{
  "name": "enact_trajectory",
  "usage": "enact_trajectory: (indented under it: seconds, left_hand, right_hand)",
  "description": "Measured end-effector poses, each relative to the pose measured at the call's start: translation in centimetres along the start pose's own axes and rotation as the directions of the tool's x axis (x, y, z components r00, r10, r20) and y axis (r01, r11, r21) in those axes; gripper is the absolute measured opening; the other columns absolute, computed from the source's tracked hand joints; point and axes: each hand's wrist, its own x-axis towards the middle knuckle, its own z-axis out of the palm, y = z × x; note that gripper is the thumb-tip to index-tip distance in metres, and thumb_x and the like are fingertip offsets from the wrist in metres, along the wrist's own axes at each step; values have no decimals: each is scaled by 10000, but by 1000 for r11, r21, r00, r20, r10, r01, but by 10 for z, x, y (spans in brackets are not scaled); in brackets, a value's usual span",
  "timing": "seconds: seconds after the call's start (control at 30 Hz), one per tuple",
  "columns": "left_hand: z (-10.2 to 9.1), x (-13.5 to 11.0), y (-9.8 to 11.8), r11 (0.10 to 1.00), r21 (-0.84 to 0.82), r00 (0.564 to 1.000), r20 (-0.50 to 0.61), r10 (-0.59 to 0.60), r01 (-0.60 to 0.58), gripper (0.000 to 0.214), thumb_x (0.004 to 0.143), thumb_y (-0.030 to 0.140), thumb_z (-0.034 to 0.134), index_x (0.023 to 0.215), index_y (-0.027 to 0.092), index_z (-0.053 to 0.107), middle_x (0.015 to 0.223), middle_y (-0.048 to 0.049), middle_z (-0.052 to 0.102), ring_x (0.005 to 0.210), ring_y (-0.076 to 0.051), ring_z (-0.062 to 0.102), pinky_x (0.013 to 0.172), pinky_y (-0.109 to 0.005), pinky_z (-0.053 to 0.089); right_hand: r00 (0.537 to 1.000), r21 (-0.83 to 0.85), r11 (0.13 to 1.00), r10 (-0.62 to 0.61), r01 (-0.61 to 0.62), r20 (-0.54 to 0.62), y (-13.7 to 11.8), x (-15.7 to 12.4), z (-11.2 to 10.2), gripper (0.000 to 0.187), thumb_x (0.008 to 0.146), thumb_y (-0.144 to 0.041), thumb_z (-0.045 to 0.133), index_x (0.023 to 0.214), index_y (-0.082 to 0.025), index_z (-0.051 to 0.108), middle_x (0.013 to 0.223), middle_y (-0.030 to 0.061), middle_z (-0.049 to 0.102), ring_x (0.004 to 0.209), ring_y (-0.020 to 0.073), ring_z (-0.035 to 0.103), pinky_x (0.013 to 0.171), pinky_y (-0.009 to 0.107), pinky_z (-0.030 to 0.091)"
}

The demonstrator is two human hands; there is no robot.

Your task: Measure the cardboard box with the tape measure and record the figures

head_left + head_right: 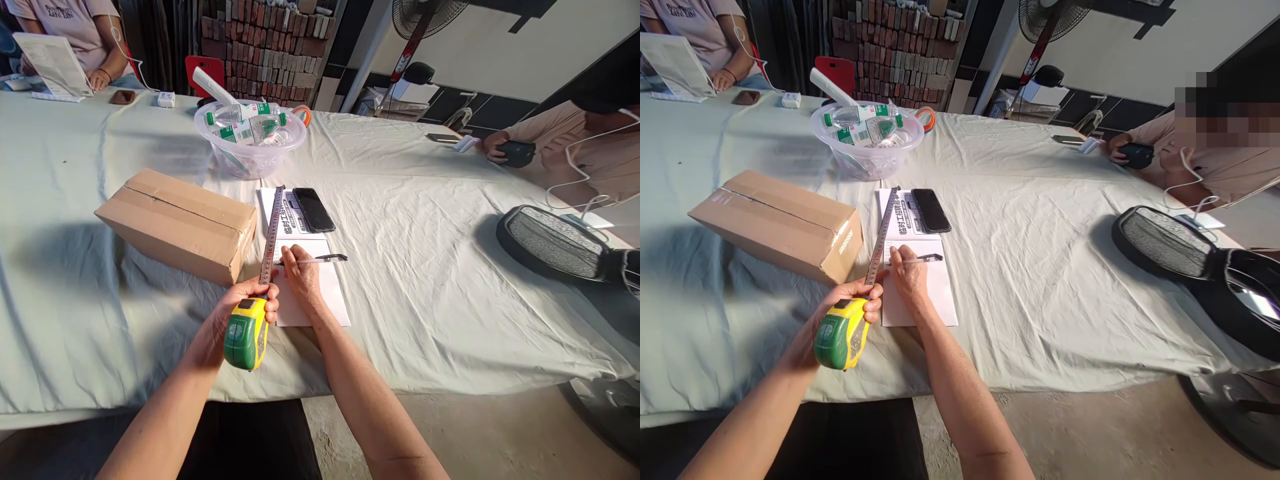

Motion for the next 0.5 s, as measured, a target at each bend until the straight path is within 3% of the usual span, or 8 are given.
enact_trajectory:
  seconds: [0.2,0.5]
  left_hand:
    - [-1,1,-1,1000,8,1000,6,12,-12,120,827,237,566,753,146,589,612,-13,509,515,-99,519,524,-180,416]
    - [-2,2,-2,999,12,999,-2,46,-46,87,831,219,567,794,153,610,661,-15,532,518,-95,507,521,-196,434]
  right_hand:
    - [1000,95,995,19,-17,-18,0,-1,-1,409,900,-500,449,606,-237,343,536,-56,406,513,117,359,530,270,304]
    - [1000,2,1000,5,-5,-18,0,0,-1,412,905,-505,437,608,-238,332,538,-48,418,524,124,360,531,274,291]
